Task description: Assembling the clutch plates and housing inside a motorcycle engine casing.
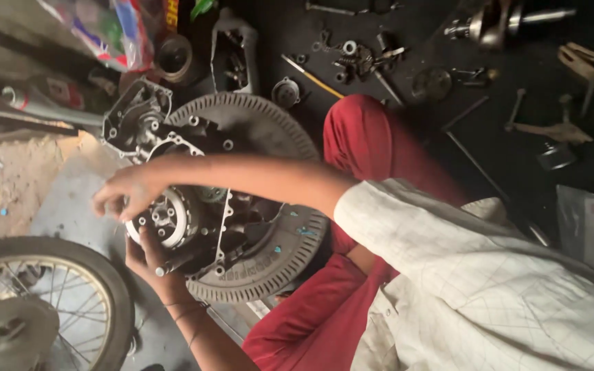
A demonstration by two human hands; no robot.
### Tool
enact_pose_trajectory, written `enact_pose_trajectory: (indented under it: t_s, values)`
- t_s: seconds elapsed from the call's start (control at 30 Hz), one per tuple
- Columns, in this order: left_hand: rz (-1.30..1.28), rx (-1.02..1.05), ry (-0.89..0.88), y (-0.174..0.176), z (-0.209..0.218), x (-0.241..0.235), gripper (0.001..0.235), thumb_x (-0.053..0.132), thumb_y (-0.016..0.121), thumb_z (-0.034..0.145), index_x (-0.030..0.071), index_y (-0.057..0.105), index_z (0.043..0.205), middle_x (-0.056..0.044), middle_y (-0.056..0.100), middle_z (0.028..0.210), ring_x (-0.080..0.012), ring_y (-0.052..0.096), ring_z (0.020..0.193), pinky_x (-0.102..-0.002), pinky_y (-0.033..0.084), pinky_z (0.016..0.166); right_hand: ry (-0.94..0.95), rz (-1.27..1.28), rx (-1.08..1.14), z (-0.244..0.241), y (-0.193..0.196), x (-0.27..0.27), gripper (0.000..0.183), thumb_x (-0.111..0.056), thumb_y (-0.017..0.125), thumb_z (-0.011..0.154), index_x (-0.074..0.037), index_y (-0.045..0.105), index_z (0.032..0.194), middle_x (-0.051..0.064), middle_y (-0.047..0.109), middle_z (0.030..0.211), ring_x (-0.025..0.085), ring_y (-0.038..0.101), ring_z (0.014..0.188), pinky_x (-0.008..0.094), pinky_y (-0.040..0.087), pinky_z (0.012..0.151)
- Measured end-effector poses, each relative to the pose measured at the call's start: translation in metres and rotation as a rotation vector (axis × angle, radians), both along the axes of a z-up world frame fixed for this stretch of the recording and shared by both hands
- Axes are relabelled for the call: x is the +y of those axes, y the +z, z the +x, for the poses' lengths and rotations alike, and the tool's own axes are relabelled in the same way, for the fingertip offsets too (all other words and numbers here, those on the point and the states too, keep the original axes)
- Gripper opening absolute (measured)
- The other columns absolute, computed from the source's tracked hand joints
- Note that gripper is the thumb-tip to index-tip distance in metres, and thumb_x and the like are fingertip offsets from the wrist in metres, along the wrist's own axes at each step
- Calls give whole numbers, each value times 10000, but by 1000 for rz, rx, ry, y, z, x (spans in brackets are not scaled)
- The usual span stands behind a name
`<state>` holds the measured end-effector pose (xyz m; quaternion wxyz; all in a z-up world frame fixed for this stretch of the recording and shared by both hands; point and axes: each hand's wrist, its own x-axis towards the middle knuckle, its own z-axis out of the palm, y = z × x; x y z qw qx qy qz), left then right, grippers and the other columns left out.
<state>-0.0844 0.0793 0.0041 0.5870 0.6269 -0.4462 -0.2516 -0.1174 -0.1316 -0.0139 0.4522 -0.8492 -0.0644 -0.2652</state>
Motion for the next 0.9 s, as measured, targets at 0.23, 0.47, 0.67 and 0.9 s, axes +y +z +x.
enact_pose_trajectory:
  t_s: [0.23,0.47,0.67,0.9]
  values:
    - [-4,-222,-46,7,8,-9,493,263,517,1100,-76,500,1458,-118,643,1286,-157,604,1139,-288,499,989,253,227,-52,10,-37,-7,388,-48,738,864,-3,644,1238,93,736,1205,192,722,1136,331,565,1023]
    - [271,-601,129,-10,59,-15,450,285,546,1090,-21,578,1418,-232,589,1372,-369,467,1279,-523,325,1051,-11,284,-184,-3,-51,25,213,-1,705,886,-43,708,1095,71,774,1127,186,750,1119,338,578,1020]
    - [291,-826,90,-5,100,-41,739,553,752,968,-14,603,1418,-233,586,1488,-490,292,1533,-743,156,1197,-811,237,-269,-44,-17,88,226,-10,675,894,-80,695,1108,102,759,1046,257,703,1012,373,549,912]
    - [180,-1277,188,39,60,-41,922,529,925,758,-144,600,1299,-329,632,1275,-499,426,1329,-749,175,975,-1081,118,-337,-60,-12,98,521,8,650,833,-74,541,1336,106,685,1026,292,673,904,420,543,878]
